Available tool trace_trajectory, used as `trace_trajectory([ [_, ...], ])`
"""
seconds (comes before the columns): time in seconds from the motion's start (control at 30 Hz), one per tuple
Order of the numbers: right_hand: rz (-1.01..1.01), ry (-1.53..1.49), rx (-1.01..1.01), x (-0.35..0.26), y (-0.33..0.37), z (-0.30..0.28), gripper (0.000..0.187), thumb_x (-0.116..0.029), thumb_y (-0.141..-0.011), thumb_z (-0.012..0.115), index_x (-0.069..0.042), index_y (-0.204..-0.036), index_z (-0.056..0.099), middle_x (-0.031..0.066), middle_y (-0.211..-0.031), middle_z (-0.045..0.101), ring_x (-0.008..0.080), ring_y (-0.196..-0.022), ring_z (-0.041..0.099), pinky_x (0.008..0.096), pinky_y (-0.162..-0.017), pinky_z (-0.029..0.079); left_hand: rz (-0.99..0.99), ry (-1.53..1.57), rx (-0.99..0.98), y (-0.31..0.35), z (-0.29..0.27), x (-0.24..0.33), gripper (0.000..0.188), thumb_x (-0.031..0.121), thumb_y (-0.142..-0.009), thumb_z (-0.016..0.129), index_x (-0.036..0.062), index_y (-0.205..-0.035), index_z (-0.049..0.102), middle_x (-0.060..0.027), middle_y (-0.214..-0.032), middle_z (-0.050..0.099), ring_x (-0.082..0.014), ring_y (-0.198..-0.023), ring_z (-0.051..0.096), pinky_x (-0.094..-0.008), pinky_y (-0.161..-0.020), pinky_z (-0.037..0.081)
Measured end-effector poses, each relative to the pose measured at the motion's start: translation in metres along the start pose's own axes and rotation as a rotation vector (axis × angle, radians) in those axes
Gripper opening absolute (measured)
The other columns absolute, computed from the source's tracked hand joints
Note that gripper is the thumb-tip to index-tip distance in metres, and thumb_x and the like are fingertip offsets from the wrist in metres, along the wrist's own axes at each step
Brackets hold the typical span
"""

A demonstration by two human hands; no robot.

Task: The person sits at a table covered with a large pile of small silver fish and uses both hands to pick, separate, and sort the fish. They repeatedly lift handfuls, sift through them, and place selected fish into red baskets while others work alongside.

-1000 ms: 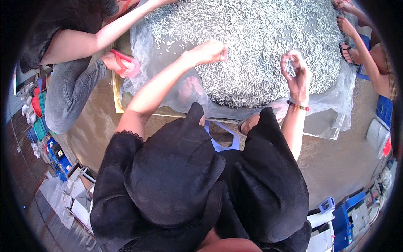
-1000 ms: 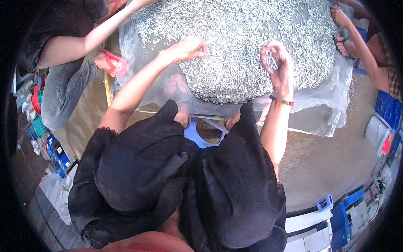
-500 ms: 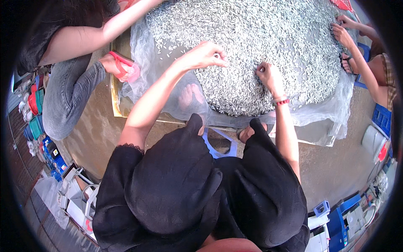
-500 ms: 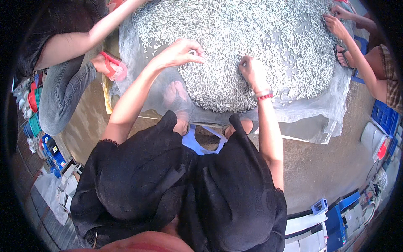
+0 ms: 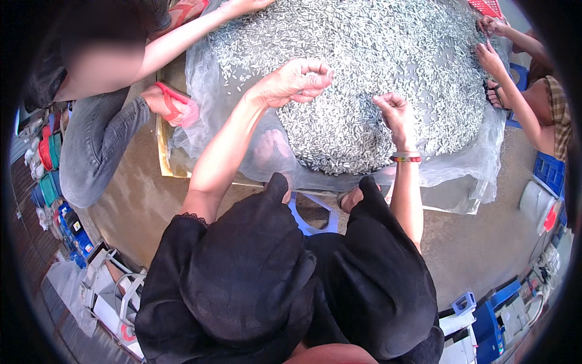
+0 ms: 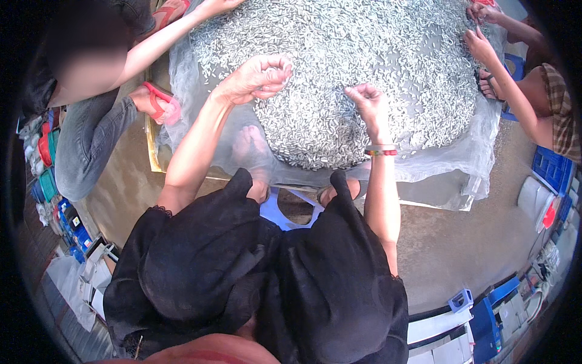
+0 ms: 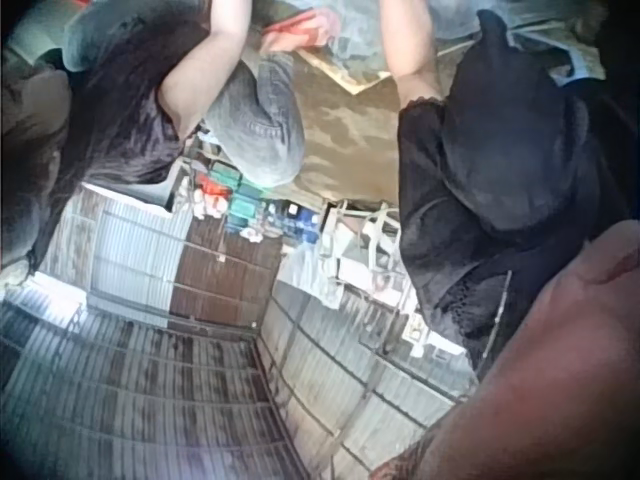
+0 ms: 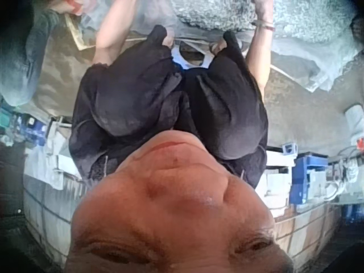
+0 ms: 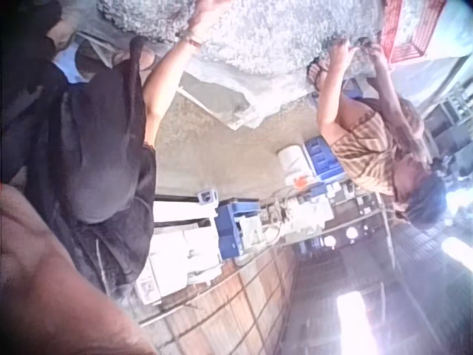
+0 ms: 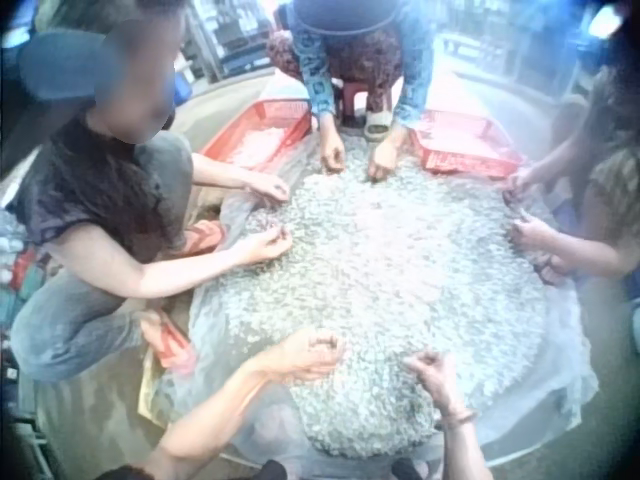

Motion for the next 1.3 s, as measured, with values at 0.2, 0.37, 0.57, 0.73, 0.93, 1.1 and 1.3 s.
trace_trajectory([
  [0.2, 0.095, -0.519, -0.268, -0.005, 0.01, 0.011, 0.018, -0.021, -0.081, 0.067, -0.007, -0.079, 0.058, -0.0022, -0.064, 0.051, 0.0037, -0.051, 0.041, 0.0171, -0.04, 0.027, 0.19, 0.55, -0.193, -0.01, 0.013, 0.027, 0.033, 0.03, -0.096, 0.04, 0.0069, -0.073, 0.039, -0.0036, -0.076, 0.037, -0.0045, -0.055, 0.037, -0.0128, -0.034, 0.023],
  [0.37, 0.038, -1.235, -0.481, -0.043, 0.031, 0.023, 0.019, -0.018, -0.087, 0.058, -0.003, -0.099, 0.055, 0.0146, -0.108, 0.045, 0.0193, -0.085, 0.043, 0.0195, -0.049, 0.038, 0.329, 0.526, -0.29, -0.034, 0.014, 0.054, 0.012, 0.013, -0.082, 0.043, 0.0049, -0.074, 0.04, -0.0075, -0.081, 0.039, -0.0108, -0.064, 0.042, -0.0132, -0.035, 0.03],
  [0.57, 0.217, -1.404, -0.299, -0.02, 0.021, 0.038, 0.052, -0.033, -0.088, 0.053, 0.003, -0.124, 0.042, 0.0156, -0.11, 0.056, 0.0325, -0.099, 0.055, 0.0464, -0.088, 0.046, 0.226, -0.094, -0.083, -0.078, 0.042, 0.045, 0.016, 0.017, -0.082, 0.05, 0.0042, -0.09, 0.055, -0.0054, -0.082, 0.053, -0.0126, -0.076, 0.053, -0.022, -0.049, 0.044],
  [0.73, 0.379, -1.651, -0.244, 0.004, 0.028, 0.059, 0.037, -0.034, -0.092, 0.043, -0.007, -0.117, 0.048, 0.0135, -0.12, 0.05, 0.0294, -0.109, 0.051, 0.0495, -0.089, 0.045, 0.474, -1.332, 0.07, -0.076, 0.121, 0.027, 0.022, 0.027, -0.08, 0.061, 0.0063, -0.089, 0.06, -0.0073, -0.091, 0.061, -0.0237, -0.094, 0.057, -0.0361, -0.08, 0.046],
  [0.93, 0.367, -1.604, -0.172, 0.008, 0.011, 0.046, 0.033, -0.025, -0.094, 0.04, -0.002, -0.116, 0.046, 0.018, -0.112, 0.05, 0.0327, -0.105, 0.051, 0.0493, -0.09, 0.045, 0.732, -1.328, 0.365, -0.031, 0.115, 0.071, 0.024, 0.024, -0.081, 0.062, 0.0056, -0.097, 0.061, -0.0118, -0.109, 0.056, -0.0292, -0.107, 0.05, -0.0374, -0.093, 0.038],
  [1.1, 0.218, -1.967, -0.263, -0.124, -0.068, -0.013, 0.043, -0.032, -0.095, 0.035, 0.0, -0.124, 0.038, 0.0255, -0.123, 0.041, 0.0394, -0.112, 0.044, 0.056, -0.093, 0.04, 0.48, -1.207, 0.464, -0.016, 0.033, 0.088, 0.02, 0.02, -0.084, 0.058, 0.0054, -0.097, 0.061, -0.011, -0.104, 0.056, -0.027, -0.103, 0.052, -0.0354, -0.089, 0.04],
  [1.3, -0.041, -1.602, -0.052, -0.246, -0.133, -0.118, 0.075, -0.043, -0.091, 0.04, -0.022, -0.14, -0.013, 0.018, -0.145, -0.013, 0.0463, -0.132, -0.002, 0.0738, -0.092, 0.025, 0.468, -1.376, 0.338, -0.036, 0.021, 0.077, 0.022, 0.011, -0.081, 0.057, 0.0053, -0.102, 0.056, -0.0104, -0.102, 0.055, -0.0268, -0.099, 0.052, -0.0356, -0.086, 0.042],
])
Point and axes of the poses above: each hand's wrist, its own y-axis away from the middle knuckle, its own z-axis out of the palm, x = y × z, the point moved 9 cm from there along -y, towards the middle knuckle
